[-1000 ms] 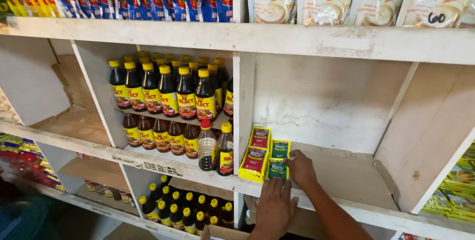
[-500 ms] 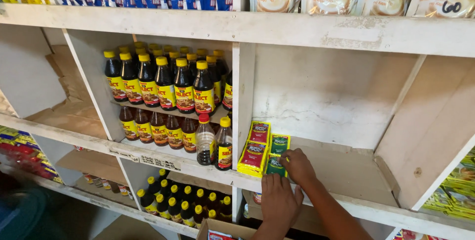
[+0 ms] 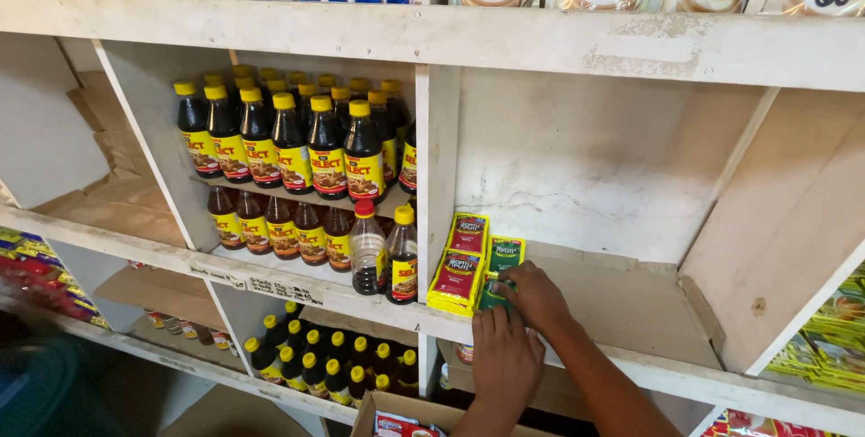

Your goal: Organizing and placing small seasoning packets from a box onto grocery store shelves.

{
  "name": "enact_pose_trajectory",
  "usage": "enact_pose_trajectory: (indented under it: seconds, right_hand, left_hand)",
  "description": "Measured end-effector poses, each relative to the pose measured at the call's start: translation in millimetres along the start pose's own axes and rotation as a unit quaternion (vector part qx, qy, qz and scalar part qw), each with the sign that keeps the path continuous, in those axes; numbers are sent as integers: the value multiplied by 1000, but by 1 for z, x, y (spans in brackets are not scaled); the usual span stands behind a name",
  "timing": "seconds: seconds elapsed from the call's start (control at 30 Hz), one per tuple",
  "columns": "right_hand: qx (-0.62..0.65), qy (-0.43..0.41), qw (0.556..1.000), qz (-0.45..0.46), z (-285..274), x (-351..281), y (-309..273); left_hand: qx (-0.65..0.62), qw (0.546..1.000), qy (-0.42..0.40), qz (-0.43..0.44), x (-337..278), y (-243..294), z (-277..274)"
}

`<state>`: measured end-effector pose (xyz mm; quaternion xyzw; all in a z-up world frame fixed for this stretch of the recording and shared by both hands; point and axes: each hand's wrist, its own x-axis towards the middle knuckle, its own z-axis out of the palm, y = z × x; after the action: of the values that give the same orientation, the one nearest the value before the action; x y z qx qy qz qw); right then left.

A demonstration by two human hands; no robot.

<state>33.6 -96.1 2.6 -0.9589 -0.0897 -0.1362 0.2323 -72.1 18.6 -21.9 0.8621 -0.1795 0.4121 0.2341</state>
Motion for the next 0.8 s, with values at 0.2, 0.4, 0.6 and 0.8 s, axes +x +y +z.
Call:
enact_pose_trajectory:
  seconds: [0.2, 0.4, 0.6, 0.8]
  right_hand:
    - [14, 14, 1000, 18, 6, 3, 6]
    - [18, 4, 999, -39, 10, 3, 11]
    - [-73, 21, 997, 11, 0, -1, -2]
    - [-43, -28, 997, -60, 5, 5, 4]
  left_hand:
    - [-22, 997, -62, -29, 0, 0, 3]
    - [-10, 993, -109, -47, 3, 2, 1]
    - [10, 996, -85, -30, -3, -1, 8]
    - [22, 991, -117, -56, 4, 5, 2]
